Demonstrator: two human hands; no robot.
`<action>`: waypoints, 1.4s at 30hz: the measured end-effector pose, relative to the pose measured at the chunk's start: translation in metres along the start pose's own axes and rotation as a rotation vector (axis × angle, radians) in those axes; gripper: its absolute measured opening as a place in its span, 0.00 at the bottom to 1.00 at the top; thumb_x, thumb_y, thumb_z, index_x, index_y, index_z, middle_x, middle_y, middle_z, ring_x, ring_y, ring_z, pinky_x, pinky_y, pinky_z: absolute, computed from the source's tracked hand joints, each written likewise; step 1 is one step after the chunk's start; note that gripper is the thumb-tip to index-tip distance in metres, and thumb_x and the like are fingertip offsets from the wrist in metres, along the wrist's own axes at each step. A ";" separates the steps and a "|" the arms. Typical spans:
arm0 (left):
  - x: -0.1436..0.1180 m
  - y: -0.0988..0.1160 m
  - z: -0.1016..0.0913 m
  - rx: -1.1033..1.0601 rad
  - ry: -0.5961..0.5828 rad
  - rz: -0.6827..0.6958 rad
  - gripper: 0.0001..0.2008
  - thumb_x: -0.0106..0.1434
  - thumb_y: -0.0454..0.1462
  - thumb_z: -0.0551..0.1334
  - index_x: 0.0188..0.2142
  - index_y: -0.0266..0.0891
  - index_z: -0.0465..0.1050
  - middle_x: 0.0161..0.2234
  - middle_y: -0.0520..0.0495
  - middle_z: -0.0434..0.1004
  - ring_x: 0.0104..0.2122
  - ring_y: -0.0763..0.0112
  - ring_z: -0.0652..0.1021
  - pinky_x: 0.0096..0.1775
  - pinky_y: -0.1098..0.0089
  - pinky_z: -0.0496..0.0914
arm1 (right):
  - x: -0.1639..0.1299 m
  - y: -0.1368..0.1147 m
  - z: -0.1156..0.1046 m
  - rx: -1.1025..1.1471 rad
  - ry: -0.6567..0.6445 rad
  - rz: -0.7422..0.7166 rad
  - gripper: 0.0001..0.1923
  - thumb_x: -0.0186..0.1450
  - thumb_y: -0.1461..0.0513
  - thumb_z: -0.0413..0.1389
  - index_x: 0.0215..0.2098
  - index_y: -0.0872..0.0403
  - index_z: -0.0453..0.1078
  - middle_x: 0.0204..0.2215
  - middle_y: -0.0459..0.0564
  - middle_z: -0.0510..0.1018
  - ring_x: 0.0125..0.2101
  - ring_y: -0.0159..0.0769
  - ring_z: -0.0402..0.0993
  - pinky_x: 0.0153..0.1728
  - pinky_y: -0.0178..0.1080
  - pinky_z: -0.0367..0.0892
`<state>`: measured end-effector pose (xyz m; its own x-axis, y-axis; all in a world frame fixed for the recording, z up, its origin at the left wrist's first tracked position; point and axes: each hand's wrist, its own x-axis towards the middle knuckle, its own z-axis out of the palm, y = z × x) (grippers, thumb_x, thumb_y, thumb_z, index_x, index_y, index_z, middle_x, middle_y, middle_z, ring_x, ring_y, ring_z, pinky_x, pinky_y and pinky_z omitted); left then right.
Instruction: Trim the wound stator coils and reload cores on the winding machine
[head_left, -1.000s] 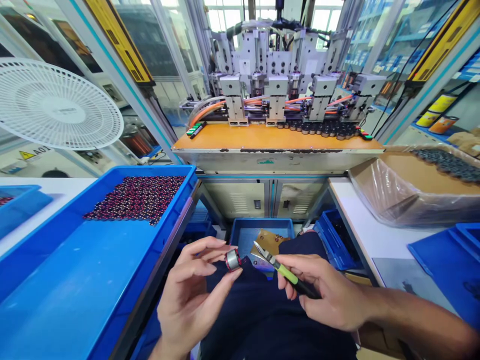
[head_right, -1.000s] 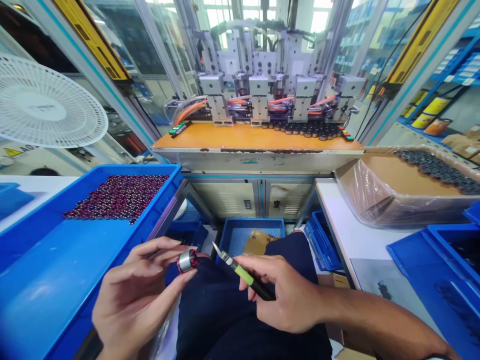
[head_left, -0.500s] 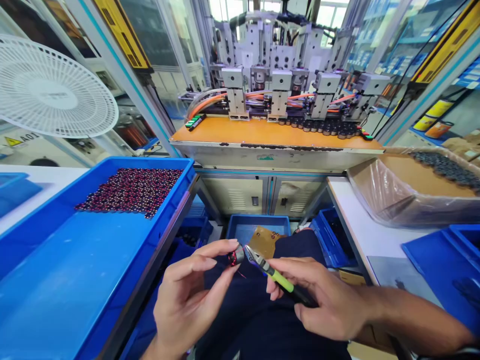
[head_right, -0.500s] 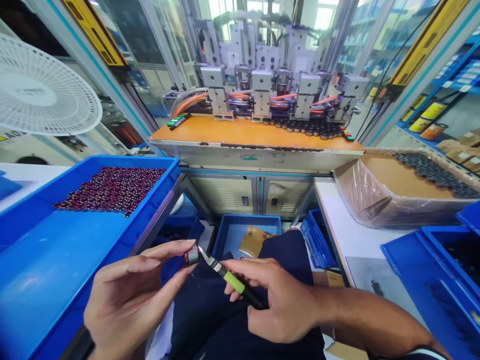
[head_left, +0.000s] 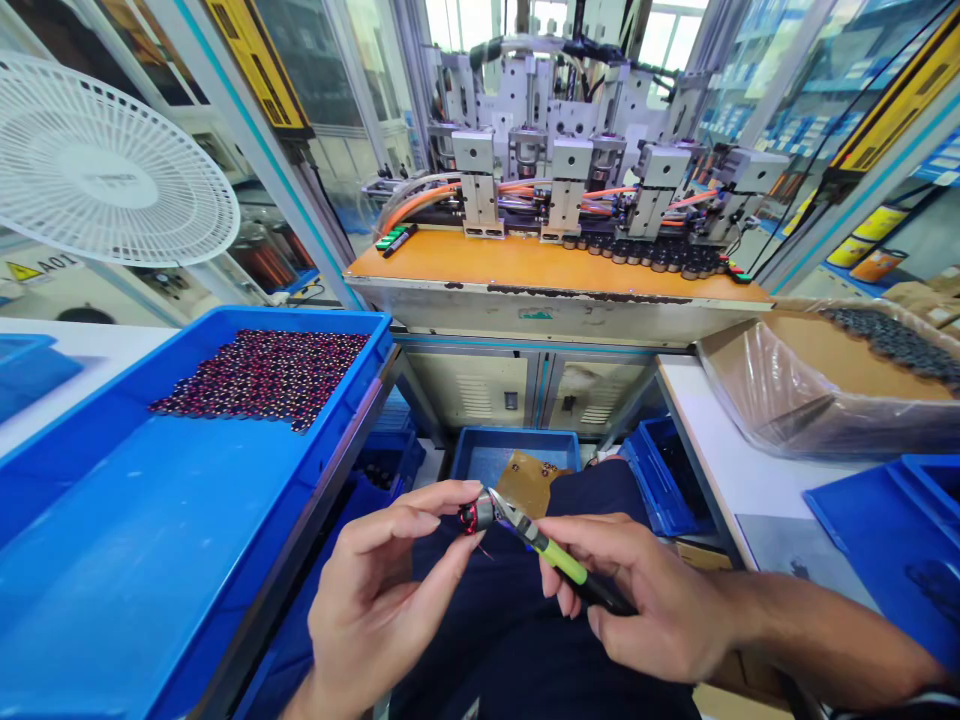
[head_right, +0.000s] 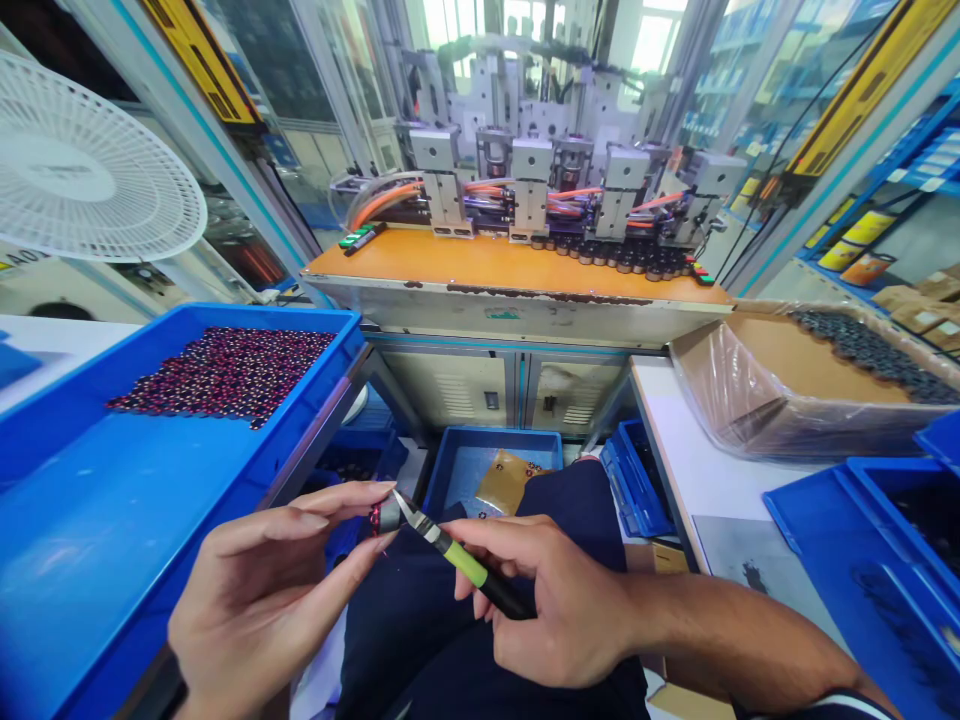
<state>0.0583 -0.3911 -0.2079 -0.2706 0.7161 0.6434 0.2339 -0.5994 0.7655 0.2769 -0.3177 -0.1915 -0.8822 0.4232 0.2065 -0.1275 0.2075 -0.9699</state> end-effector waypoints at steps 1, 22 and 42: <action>0.000 0.000 0.000 0.001 0.007 -0.004 0.28 0.51 0.15 0.65 0.45 0.42 0.68 0.45 0.47 0.83 0.45 0.62 0.83 0.45 0.63 0.81 | 0.000 0.000 0.000 0.001 0.001 0.002 0.43 0.54 0.76 0.51 0.67 0.49 0.56 0.37 0.48 0.69 0.31 0.28 0.67 0.35 0.35 0.70; 0.001 0.002 0.001 0.006 0.013 -0.026 0.28 0.51 0.16 0.66 0.46 0.42 0.69 0.44 0.48 0.83 0.45 0.64 0.83 0.46 0.66 0.81 | 0.000 0.001 0.001 0.037 -0.019 0.053 0.38 0.54 0.75 0.51 0.63 0.52 0.61 0.37 0.49 0.70 0.31 0.28 0.67 0.33 0.34 0.68; 0.001 0.002 -0.010 0.020 0.022 -0.143 0.21 0.54 0.22 0.68 0.44 0.44 0.78 0.42 0.45 0.83 0.44 0.63 0.82 0.43 0.66 0.80 | 0.004 0.002 -0.001 0.097 0.086 0.155 0.33 0.58 0.70 0.54 0.62 0.55 0.63 0.40 0.52 0.71 0.35 0.31 0.69 0.40 0.39 0.70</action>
<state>0.0490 -0.3949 -0.2054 -0.3228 0.7858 0.5276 0.2095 -0.4843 0.8494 0.2738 -0.3151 -0.1926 -0.8530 0.5185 0.0597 -0.0396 0.0498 -0.9980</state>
